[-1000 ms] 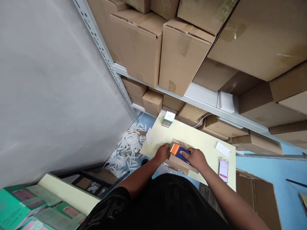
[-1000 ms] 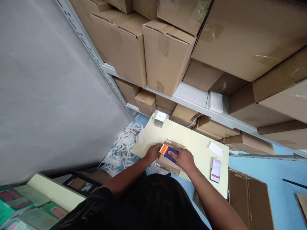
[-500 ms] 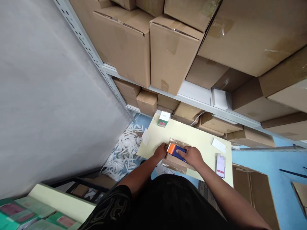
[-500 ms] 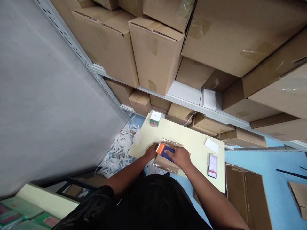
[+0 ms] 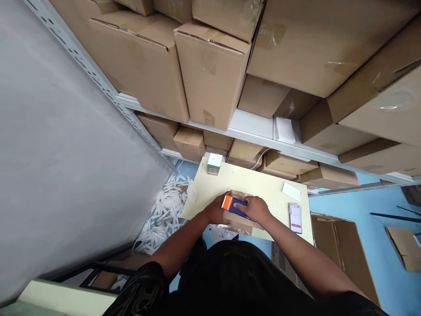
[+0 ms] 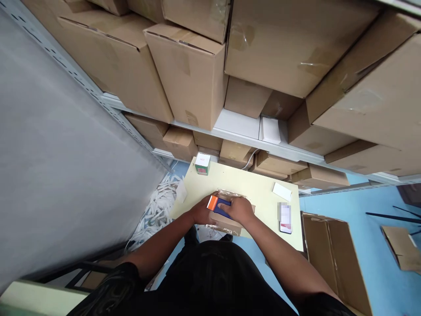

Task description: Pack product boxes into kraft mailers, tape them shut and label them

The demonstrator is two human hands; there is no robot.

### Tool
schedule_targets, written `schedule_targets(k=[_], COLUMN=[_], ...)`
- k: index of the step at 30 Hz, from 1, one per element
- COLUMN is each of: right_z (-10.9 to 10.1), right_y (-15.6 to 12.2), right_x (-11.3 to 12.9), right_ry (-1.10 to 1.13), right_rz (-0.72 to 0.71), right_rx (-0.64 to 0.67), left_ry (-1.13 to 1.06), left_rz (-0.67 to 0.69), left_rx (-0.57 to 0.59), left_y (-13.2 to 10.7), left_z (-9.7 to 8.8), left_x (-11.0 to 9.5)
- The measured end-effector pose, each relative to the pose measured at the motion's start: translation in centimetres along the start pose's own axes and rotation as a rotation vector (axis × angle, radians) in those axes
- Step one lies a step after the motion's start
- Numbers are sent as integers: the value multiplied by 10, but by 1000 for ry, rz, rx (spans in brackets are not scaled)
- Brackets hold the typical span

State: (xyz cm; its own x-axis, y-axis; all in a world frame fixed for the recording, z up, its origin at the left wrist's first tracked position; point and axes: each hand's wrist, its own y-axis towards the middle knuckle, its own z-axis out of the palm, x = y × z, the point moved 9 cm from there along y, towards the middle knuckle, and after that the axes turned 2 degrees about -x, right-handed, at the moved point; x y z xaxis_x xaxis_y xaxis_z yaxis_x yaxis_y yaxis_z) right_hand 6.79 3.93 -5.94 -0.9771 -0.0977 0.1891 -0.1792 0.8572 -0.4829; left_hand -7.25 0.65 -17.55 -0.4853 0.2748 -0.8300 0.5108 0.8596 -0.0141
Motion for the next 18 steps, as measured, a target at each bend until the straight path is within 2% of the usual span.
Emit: schedule_targets(k=[4,8,11,14,18], right_z=[-2,-6,-11,-14,-7], right_y=[-1,-6,-17,-33,-57], right_x=[-10,-46,-93,-150,-228], right_ry=[-1,13,50,83,165], right_rz=[-9,13,52,98,190], right_rx=[29,54,57,69,115], left_ry=[83,160,161,148,114], left_rz=[27,25,11,-10,-24], left_rx=[60,99,86,64,53], left_y=[4,3,3,2,3], left_z=[2,2,-1,-4,-8], left_x=[-5,-7,-4,0,-2])
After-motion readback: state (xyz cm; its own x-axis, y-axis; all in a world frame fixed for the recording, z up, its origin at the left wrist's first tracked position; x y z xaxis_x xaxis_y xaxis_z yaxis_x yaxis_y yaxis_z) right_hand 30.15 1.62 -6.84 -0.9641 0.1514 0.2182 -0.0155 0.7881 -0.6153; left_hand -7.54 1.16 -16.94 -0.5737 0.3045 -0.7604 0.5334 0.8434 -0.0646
